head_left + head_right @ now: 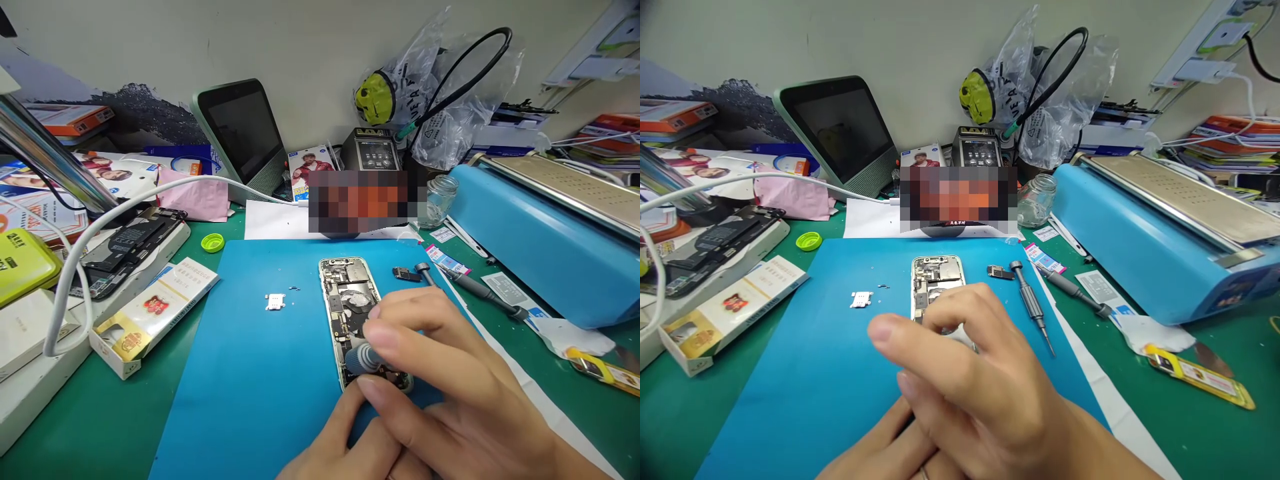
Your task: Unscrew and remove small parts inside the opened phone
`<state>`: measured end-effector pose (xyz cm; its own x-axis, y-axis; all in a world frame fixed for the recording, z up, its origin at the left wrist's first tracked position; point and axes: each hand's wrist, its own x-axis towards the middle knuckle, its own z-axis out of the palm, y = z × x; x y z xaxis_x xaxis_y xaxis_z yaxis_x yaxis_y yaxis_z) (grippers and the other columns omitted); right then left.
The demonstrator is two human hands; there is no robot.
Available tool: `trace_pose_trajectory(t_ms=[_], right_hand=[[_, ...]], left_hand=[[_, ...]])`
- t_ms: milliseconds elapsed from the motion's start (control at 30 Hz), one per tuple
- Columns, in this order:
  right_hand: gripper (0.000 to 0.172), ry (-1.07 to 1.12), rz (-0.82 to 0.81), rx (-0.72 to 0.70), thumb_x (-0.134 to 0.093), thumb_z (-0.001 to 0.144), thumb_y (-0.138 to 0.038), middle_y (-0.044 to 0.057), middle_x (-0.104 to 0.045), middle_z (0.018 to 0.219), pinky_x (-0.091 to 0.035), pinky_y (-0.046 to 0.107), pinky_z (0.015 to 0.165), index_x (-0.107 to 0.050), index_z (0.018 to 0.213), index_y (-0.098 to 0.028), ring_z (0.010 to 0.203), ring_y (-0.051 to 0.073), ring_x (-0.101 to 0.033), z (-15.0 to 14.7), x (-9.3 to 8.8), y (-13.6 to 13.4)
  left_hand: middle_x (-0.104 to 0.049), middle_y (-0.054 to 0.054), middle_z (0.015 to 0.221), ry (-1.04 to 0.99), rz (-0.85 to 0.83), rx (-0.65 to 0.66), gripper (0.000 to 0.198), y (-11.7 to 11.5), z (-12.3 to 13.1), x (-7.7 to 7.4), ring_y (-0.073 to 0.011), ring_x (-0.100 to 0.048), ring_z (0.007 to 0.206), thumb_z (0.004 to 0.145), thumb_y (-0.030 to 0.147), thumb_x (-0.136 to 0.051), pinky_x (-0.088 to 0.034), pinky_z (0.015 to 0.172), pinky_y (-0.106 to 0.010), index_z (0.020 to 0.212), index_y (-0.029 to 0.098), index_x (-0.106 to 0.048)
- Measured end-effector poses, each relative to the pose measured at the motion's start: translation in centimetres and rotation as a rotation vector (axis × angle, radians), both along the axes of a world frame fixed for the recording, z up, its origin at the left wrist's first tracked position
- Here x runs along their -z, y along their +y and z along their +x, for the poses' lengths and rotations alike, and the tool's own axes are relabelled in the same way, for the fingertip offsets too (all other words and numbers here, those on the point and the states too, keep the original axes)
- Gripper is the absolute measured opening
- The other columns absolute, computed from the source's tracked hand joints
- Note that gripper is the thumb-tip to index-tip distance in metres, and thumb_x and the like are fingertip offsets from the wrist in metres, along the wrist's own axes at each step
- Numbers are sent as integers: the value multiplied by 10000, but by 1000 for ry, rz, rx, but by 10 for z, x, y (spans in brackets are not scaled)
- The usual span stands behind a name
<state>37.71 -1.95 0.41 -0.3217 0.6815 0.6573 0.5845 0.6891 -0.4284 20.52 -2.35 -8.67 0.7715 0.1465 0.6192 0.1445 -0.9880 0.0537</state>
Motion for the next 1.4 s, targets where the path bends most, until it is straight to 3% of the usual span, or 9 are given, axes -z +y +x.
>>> trace_pose_trajectory(t_ms=[133, 267, 433, 567, 667, 800, 1100, 1267, 1400], right_hand=[[526, 14, -4, 7, -605, 880, 17, 42, -668, 1051, -601, 375, 882, -586, 1349, -223, 970, 186, -664, 0, -1, 0], [548, 14, 0, 14, -612, 883, 3, 46, -670, 1056, -603, 397, 881, -580, 1373, -240, 959, 204, -671, 0, 0, -1], [551, 26, -1, 15, -606, 866, 6, 71, -689, 1194, -595, 380, 938, -587, 1365, -229, 1070, 218, -683, 0, 0, -1], [541, -3, -15, -69, -587, 880, -10, 88, -741, 1272, -575, 407, 1047, -552, 1394, -177, 1208, 231, -685, 1, -2, 0], [495, -23, -16, -78, -602, 923, -65, 65, -787, 1116, -603, 414, 950, -548, 1397, -200, 1067, 227, -720, 1, -3, -1], [463, 3, 16, 14, -605, 925, -83, 21, -744, 890, -568, 382, 753, -597, 1361, -237, 792, 203, -670, 0, -3, -2], [502, 52, 25, 2, -617, 855, 20, 40, -680, 1002, -591, 354, 846, -650, 1303, -205, 929, 189, -666, 0, -4, 0], [524, 36, -17, -71, -586, 885, 42, 54, -730, 1163, -598, 308, 967, -596, 1355, -190, 1076, 171, -692, 2, -4, 1], [503, 73, -53, -109, -555, 938, 21, 58, -767, 1158, -614, 303, 966, -572, 1399, -181, 1061, 170, -728, 1, 0, 0]], left_hand=[[-720, 3, 911, -26, 3, -27, 251, -2, 3, 5, -162, -714, 1019, 1049, 204, -547, -527, 1147, -385, 810, 194, -622], [-702, 11, 862, -24, 15, 12, 281, -1, 8, -1, -159, -716, 965, 1053, 236, -552, -541, 1131, -404, 783, 195, -618], [-717, 26, 871, -103, 21, -25, 254, 0, 9, -3, -147, -725, 941, 1068, 227, -500, -565, 1106, -380, 885, 207, -675], [-760, 6, 1078, -55, -6, -37, 212, 1, 7, -2, -168, -718, 1084, 1063, 225, -507, -596, 1049, -320, 1097, 241, -716], [-758, -2, 1153, -39, 12, -18, 199, 2, 5, -5, -190, -695, 1158, 1061, 256, -541, -589, 1065, -334, 1168, 255, -708], [-757, -5, 1082, -29, 11, -5, 154, 1, 3, -3, -179, -701, 1110, 1056, 224, -545, -551, 1122, -377, 1064, 221, -699], [-695, 22, 804, -33, -12, 0, 231, -1, 6, 0, -148, -732, 914, 1045, 177, -531, -520, 1159, -417, 850, 208, -651], [-721, -7, 877, -36, 0, -57, 219, 2, 9, -8, -172, -741, 996, 1060, 213, -518, -575, 1090, -370, 901, 199, -668], [-730, 5, 917, -49, 12, -67, 199, 1, 10, -8, -173, -737, 995, 1059, 203, -507, -591, 1067, -375, 945, 221, -669]])
